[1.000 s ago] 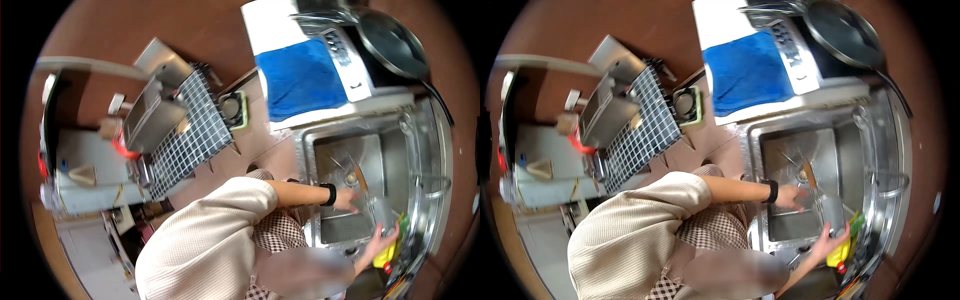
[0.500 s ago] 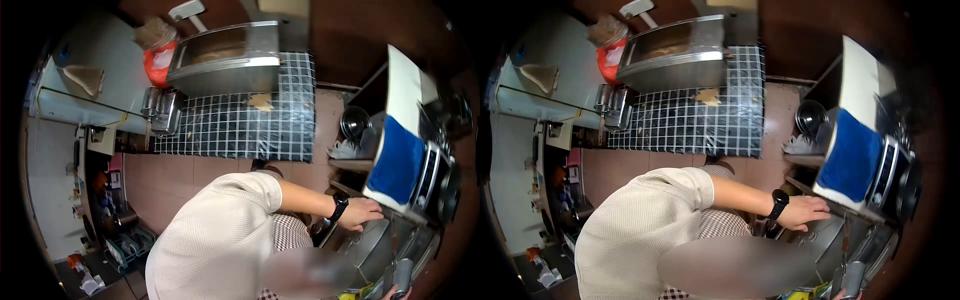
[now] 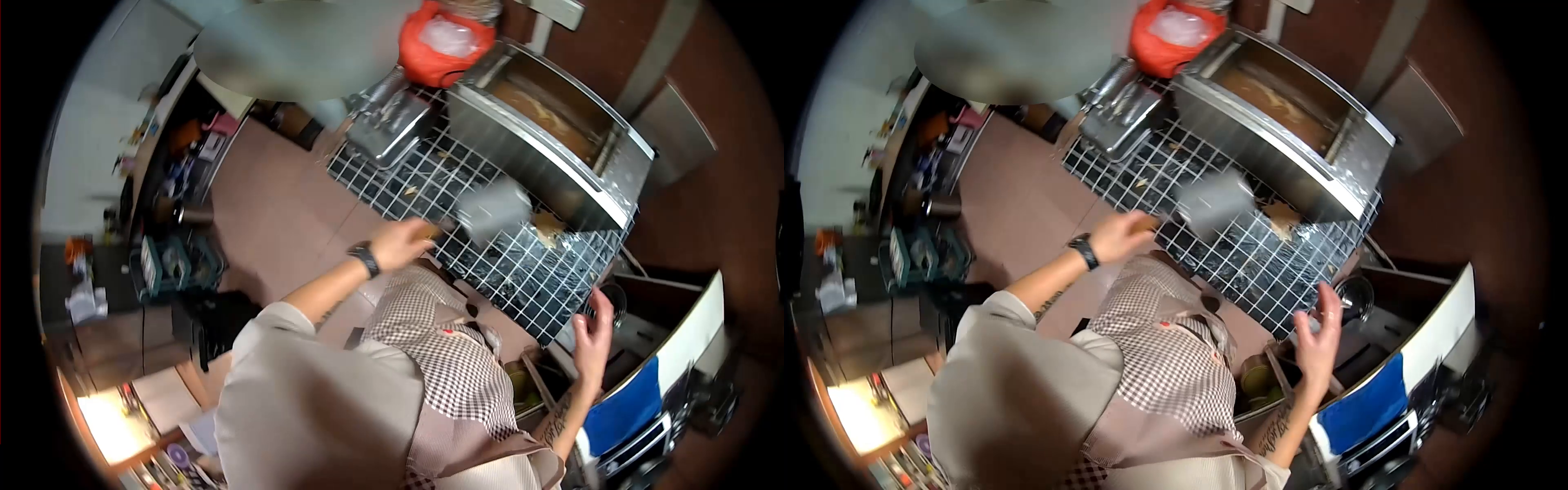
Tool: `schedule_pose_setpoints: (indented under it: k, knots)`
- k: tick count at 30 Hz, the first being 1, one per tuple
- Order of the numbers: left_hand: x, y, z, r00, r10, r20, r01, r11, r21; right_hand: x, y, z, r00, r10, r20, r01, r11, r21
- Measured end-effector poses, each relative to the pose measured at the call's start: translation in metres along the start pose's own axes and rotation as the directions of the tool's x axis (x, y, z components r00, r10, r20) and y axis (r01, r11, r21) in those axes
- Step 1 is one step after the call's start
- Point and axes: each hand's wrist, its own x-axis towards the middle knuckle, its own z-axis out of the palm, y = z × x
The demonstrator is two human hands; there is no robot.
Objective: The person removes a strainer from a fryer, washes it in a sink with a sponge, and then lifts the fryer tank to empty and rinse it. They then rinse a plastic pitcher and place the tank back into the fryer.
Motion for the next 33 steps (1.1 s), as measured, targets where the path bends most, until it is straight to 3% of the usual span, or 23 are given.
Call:
schedule_pose_setpoints:
  k: [1, 2, 3, 4, 7, 9, 12, 15, 18, 19, 20, 21, 22, 23, 25, 27, 29, 31, 33]
  knots:
    - [-0.023, -0.023, -0.014, 0.985, -0.119, -0.127, 0.114, 0.992, -0.046, 0.009, -0.002, 0.017, 0.997, 0.012, 0.082, -0.014, 0.999, 0.028]
    - [-0.041, -0.052, -0.022, 0.945, -0.206, -0.254, 0.179, 0.976, -0.124, 0.015, -0.002, 0.030, 0.989, -0.045, 0.139, 0.055, 0.996, -0.070]
    - [-0.055, -0.083, -0.030, 0.897, -0.354, -0.266, 0.307, 0.930, -0.202, 0.018, -0.006, 0.041, 0.977, -0.091, 0.194, 0.125, 0.977, -0.170]
    - [-0.063, -0.105, -0.038, 0.813, -0.496, -0.304, 0.421, 0.862, -0.281, 0.020, -0.026, 0.051, 0.968, -0.017, 0.250, 0.068, 0.978, -0.198]
    - [-0.057, -0.155, -0.076, 0.623, -0.766, -0.161, 0.601, 0.600, -0.527, 0.023, -0.023, 0.072, 0.958, -0.010, 0.285, 0.082, 0.967, -0.240]
    - [-0.040, -0.171, -0.096, 0.699, -0.684, -0.208, 0.465, 0.656, -0.595, 0.030, -0.025, 0.084, 0.952, 0.004, 0.305, 0.072, 0.969, -0.235]
    - [0.003, -0.208, -0.127, 0.772, -0.607, -0.189, 0.327, 0.635, -0.700, 0.043, -0.041, 0.100, 0.957, 0.071, 0.281, 0.034, 0.936, -0.351]
    - [0.046, -0.227, -0.164, 0.811, -0.576, -0.102, 0.362, 0.631, -0.686, 0.058, -0.067, 0.119, 0.958, 0.106, 0.266, 0.032, 0.883, -0.469]
    - [0.084, -0.238, -0.193, 0.796, -0.605, -0.007, 0.441, 0.588, -0.678, 0.067, -0.089, 0.142, 0.947, 0.149, 0.285, -0.002, 0.889, -0.458]
    - [0.102, -0.263, -0.194, 0.844, -0.528, -0.096, 0.354, 0.682, -0.640, 0.071, -0.102, 0.148, 0.935, 0.202, 0.293, -0.049, 0.888, -0.457]
    - [0.124, -0.306, -0.185, 0.880, -0.440, -0.178, 0.262, 0.763, -0.591, 0.072, -0.083, 0.154, 0.950, 0.120, 0.288, 0.035, 0.875, -0.483]
    - [0.141, -0.329, -0.179, 0.905, -0.346, -0.249, 0.170, 0.829, -0.533, 0.073, -0.085, 0.160, 0.948, 0.140, 0.285, 0.011, 0.883, -0.470]
    - [0.138, -0.286, -0.196, 0.883, -0.327, -0.336, 0.250, 0.934, -0.255, 0.074, -0.080, 0.166, 0.946, 0.149, 0.287, 0.004, 0.882, -0.471]
    - [0.138, -0.269, -0.203, 0.884, -0.276, -0.377, 0.243, 0.961, -0.134, 0.072, -0.077, 0.170, 0.944, 0.164, 0.286, -0.010, 0.881, -0.472]
    - [0.150, -0.249, -0.208, 0.890, -0.137, -0.436, 0.207, 0.971, 0.117, 0.070, -0.084, 0.176, 0.928, 0.242, 0.284, -0.068, 0.858, -0.509]
    - [0.157, -0.236, -0.208, 0.869, -0.072, -0.489, 0.183, 0.966, 0.183, 0.067, -0.074, 0.177, 0.906, 0.329, 0.265, -0.143, 0.829, -0.541]
    - [0.160, -0.219, -0.211, 0.814, 0.084, -0.575, 0.178, 0.906, 0.383, 0.060, -0.065, 0.177, 0.894, 0.392, 0.219, -0.205, 0.789, -0.579]
    - [0.161, -0.202, -0.215, 0.724, 0.240, -0.647, 0.068, 0.908, 0.413, 0.052, -0.055, 0.176, 0.915, 0.367, 0.166, -0.230, 0.814, -0.534]
    - [0.163, -0.180, -0.213, 0.691, 0.244, -0.681, 0.027, 0.932, 0.361, 0.042, -0.037, 0.173, 0.861, 0.494, 0.122, -0.378, 0.782, -0.495]
